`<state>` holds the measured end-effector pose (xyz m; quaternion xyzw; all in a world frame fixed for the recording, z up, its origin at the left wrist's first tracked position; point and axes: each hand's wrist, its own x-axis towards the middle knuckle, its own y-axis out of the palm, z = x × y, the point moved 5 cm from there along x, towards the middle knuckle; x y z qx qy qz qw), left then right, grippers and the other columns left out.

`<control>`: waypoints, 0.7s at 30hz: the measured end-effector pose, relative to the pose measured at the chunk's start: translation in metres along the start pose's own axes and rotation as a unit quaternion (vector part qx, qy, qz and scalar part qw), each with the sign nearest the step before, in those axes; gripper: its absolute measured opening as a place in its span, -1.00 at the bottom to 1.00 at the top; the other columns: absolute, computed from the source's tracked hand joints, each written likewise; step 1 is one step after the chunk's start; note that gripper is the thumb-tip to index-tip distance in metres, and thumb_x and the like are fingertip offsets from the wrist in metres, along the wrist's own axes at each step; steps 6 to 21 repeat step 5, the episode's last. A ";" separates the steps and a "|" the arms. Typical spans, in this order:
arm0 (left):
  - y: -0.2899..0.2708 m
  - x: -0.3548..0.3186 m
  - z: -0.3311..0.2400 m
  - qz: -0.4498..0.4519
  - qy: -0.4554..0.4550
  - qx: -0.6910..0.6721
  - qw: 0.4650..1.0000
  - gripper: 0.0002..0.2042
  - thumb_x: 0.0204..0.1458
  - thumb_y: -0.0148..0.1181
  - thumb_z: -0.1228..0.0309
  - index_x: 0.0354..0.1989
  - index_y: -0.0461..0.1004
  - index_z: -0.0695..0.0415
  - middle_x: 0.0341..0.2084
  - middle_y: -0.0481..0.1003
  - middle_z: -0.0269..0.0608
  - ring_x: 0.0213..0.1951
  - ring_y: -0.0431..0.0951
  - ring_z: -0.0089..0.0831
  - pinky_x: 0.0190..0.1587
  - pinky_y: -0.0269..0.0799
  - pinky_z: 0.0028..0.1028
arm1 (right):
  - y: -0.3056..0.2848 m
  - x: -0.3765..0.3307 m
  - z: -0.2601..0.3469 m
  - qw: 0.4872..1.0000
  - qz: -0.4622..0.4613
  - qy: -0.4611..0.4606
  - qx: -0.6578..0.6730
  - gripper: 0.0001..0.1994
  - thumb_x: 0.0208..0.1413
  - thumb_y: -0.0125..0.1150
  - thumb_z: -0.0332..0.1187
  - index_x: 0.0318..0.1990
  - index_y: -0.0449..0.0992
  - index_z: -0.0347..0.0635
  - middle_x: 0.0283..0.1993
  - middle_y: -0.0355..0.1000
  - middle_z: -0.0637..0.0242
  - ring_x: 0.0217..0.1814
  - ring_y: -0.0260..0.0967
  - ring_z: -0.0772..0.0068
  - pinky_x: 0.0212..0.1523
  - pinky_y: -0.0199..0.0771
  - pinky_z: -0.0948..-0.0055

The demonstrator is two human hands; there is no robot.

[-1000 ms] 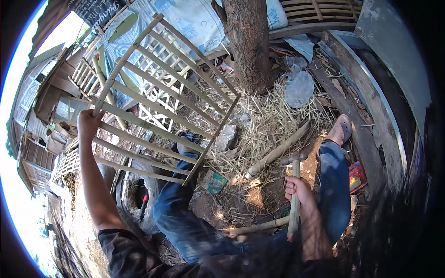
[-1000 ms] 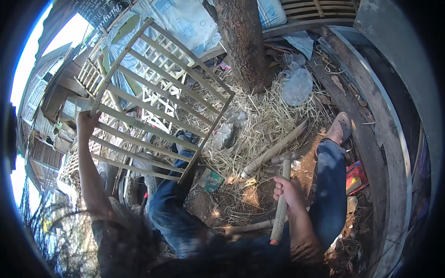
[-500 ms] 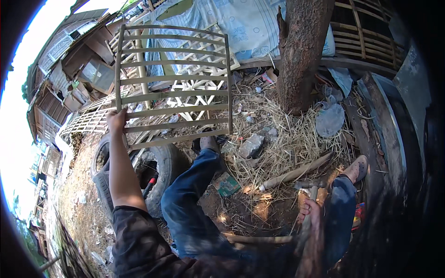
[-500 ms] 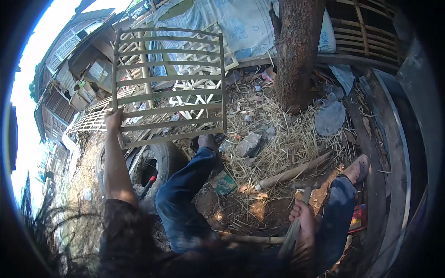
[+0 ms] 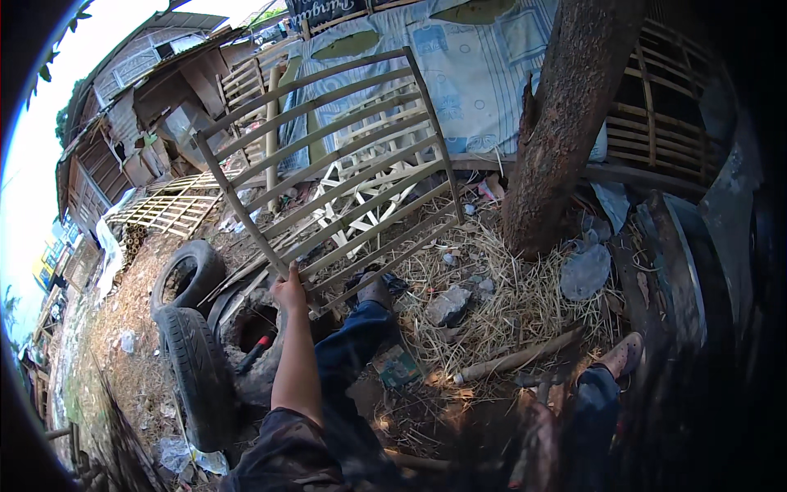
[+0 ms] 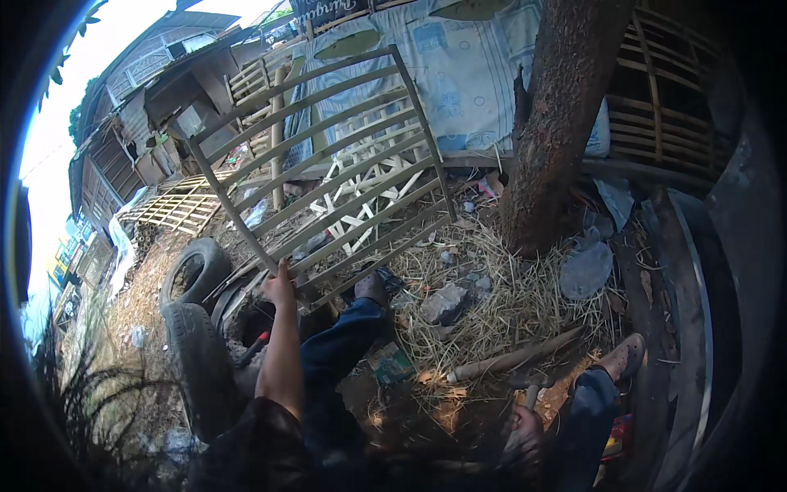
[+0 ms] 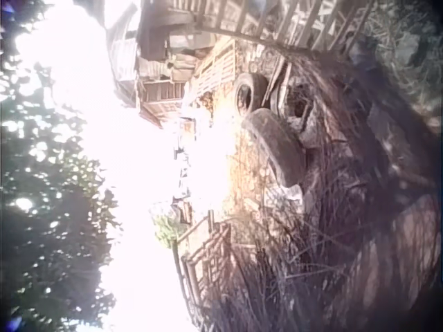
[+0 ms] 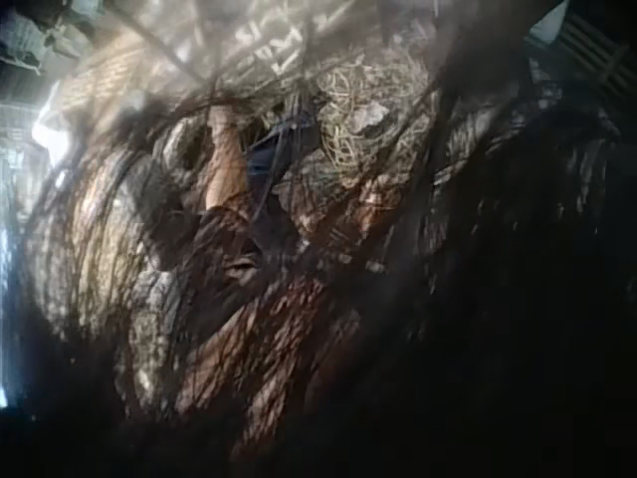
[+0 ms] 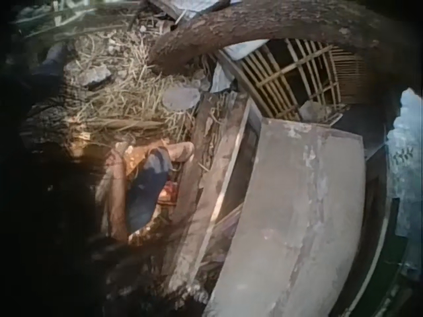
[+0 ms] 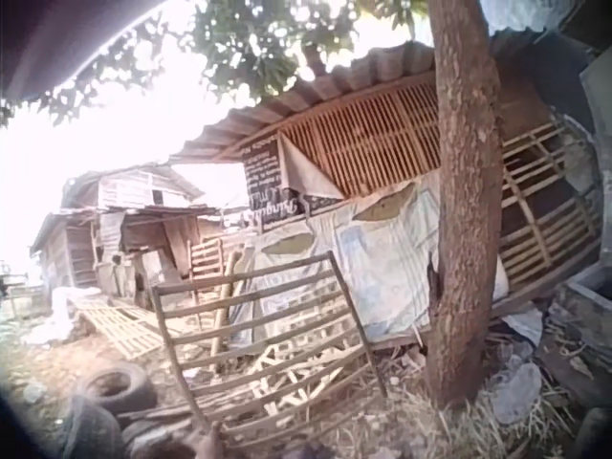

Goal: The person constructs a bamboo lattice by positioning thin bamboo strips and securing them with nails using a hammer.

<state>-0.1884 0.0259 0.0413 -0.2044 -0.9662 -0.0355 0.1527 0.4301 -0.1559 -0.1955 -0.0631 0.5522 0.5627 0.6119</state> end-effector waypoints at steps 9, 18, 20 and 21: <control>0.008 -0.016 0.045 0.029 -0.011 -0.064 0.997 -0.69 -0.03 0.39 0.25 -0.52 0.60 0.32 -0.65 0.51 -0.33 -0.61 0.37 -0.65 -0.52 0.31 -0.54 | -0.045 0.042 0.001 0.985 0.118 0.088 0.092 -0.77 0.14 0.17 -0.11 -0.44 0.32 0.08 -0.64 0.18 0.50 -0.68 0.18 0.42 -0.49 0.31 0.22; 0.008 -0.016 0.045 0.029 -0.011 -0.064 0.997 -0.69 -0.03 0.39 0.25 -0.52 0.60 0.32 -0.65 0.51 -0.33 -0.61 0.37 -0.65 -0.52 0.31 -0.54 | -0.045 0.042 0.001 0.985 0.118 0.088 0.092 -0.77 0.14 0.17 -0.11 -0.44 0.32 0.08 -0.64 0.18 0.50 -0.68 0.18 0.42 -0.49 0.31 0.22; 0.008 -0.016 0.045 0.029 -0.011 -0.064 0.997 -0.69 -0.03 0.39 0.25 -0.52 0.60 0.32 -0.65 0.51 -0.33 -0.61 0.37 -0.65 -0.52 0.31 -0.54 | -0.045 0.042 0.001 0.985 0.118 0.088 0.092 -0.77 0.14 0.17 -0.11 -0.44 0.32 0.08 -0.64 0.18 0.50 -0.68 0.18 0.42 -0.49 0.31 0.22; 0.008 -0.016 0.045 0.029 -0.011 -0.064 0.997 -0.69 -0.03 0.39 0.25 -0.52 0.60 0.32 -0.65 0.51 -0.33 -0.61 0.37 -0.65 -0.52 0.31 -0.54 | -0.045 0.042 0.001 0.985 0.118 0.088 0.092 -0.77 0.14 0.17 -0.11 -0.44 0.32 0.08 -0.64 0.18 0.50 -0.68 0.18 0.42 -0.49 0.31 0.22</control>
